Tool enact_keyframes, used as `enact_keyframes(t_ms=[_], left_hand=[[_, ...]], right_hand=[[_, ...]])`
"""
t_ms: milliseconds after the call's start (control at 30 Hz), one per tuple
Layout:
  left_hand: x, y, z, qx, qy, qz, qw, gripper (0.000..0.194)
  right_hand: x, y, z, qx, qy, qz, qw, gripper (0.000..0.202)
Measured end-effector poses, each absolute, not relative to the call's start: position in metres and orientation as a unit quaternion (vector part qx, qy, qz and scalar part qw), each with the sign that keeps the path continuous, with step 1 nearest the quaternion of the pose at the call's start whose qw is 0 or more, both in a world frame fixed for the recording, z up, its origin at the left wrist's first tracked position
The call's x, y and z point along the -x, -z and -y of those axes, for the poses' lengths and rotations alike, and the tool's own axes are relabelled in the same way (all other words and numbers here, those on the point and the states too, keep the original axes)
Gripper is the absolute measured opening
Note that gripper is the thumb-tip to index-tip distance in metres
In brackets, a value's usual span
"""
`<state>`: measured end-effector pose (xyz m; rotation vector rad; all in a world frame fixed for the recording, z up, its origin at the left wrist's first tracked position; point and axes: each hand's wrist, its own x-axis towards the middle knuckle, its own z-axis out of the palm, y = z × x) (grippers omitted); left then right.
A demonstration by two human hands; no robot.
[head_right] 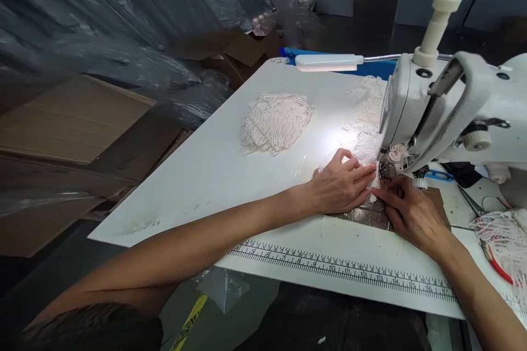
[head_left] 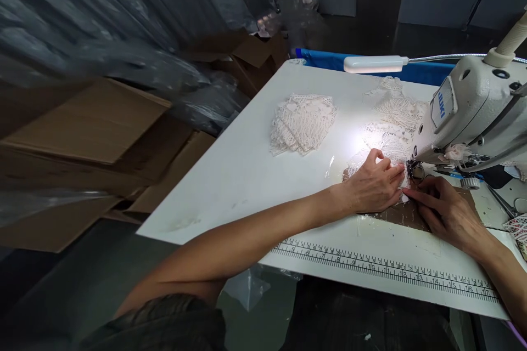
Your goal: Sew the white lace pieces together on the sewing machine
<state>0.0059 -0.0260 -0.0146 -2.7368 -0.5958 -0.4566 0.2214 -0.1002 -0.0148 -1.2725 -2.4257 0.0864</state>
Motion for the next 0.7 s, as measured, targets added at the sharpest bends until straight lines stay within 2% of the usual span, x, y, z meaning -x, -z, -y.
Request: enact_keyframes(t_ms=[700], left_hand=[[-0.0006, 0.0135, 0.0183, 0.964, 0.163, 0.181, 0.104, 0.040]], right_hand=[[-0.2166, 0.0160, 0.1010, 0.445, 0.014, 0.871, 0.208, 0.034]])
